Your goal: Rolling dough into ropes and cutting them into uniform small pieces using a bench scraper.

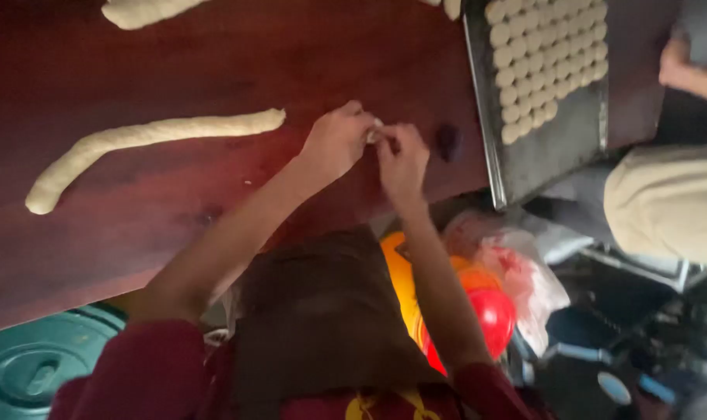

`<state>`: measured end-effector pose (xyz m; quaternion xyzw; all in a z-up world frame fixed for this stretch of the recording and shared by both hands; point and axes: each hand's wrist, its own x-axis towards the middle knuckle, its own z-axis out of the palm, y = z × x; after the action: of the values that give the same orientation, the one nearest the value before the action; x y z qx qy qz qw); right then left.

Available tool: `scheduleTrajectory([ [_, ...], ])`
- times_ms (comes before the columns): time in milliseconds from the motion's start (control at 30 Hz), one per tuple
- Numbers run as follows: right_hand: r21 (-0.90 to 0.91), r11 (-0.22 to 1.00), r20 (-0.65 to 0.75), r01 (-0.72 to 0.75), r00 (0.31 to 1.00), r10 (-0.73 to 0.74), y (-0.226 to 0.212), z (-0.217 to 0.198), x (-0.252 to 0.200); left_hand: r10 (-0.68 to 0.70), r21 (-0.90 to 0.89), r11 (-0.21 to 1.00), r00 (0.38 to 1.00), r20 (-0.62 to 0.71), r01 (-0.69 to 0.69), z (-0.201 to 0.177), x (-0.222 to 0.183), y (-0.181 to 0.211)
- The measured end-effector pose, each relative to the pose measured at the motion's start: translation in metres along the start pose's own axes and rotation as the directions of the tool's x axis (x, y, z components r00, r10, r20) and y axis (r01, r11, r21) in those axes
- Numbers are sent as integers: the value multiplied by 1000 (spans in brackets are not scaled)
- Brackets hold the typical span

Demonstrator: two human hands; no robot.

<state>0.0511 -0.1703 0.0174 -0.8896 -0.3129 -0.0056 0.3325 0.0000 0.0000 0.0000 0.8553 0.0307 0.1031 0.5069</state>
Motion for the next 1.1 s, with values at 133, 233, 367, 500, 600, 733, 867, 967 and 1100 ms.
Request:
scheduleTrajectory([
  [133, 97, 976, -23, -197, 980, 200, 0, -22, 59, 7, -94, 996, 999, -53, -12, -35, -11, 10],
  [233, 22, 994, -140, -103, 985, 105, -10, -12, 77, -92, -253, 966, 980, -177, 45, -52, -45, 4],
  [367, -428, 903, -2, 20, 1000, -23, 11, 64, 80, -296, -317, 923, 929, -220, 219, -87, -66, 16],
  [500, -424, 905, 270, -22, 951, 149, 9, 72, 100, -296, -434, 881, 935, -194, 188, -114, -61, 30],
  [600, -695, 719, 220, -21, 945, 241, 9, 81, 104, -300, -414, 900, 881, -367, 134, -100, -73, 11],
  [733, -683, 728, 167, 57, 983, 80, 32, 52, 99, -115, -176, 982, 956, -269, 69, -63, -68, 26],
  [867, 248, 961, 168, -121, 983, 80, 2, -12, 71, 197, 262, 955, 959, -204, -140, -19, -46, 14],
  [967, 99, 995, 3, 20, 1000, -20, -7, -33, 10, 272, 447, 877, 949, -158, -177, 3, -39, 16],
  [1100, -205, 926, -87, 317, 937, -339, 2, -26, -10, 337, 519, 821, 936, -103, -238, -2, -27, 28],
])
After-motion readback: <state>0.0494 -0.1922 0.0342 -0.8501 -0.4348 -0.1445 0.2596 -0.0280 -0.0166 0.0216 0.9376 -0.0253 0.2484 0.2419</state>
